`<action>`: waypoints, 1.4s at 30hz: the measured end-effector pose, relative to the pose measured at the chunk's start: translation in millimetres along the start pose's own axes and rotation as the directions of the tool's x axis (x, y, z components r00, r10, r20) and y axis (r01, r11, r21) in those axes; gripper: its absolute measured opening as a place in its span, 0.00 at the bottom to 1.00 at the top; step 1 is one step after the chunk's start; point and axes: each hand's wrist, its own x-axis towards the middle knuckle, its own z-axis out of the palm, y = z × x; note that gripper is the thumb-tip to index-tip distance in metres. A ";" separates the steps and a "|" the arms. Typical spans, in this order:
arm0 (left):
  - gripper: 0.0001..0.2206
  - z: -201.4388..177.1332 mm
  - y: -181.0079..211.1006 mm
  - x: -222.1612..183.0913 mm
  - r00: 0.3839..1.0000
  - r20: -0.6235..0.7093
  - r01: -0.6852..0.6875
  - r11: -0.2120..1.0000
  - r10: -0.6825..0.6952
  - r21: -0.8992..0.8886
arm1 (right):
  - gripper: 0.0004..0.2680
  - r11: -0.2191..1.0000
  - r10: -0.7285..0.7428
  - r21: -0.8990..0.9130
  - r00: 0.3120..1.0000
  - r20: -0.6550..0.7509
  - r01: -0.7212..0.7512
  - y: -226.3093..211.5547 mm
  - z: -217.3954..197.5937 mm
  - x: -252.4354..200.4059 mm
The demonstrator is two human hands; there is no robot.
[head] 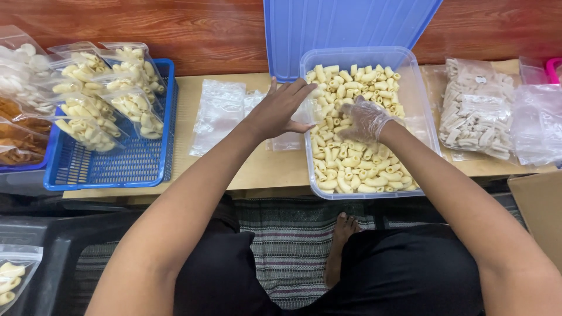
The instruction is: Packing dry pasta from a large container into small plastic bags manually.
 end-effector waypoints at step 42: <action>0.35 -1.4 12.7 0.3 0.999 -0.027 0.027 0.991 -0.031 -0.128 | 0.20 0.995 -0.011 0.097 0.991 -0.130 0.023 -25.7 -15.2 -20.6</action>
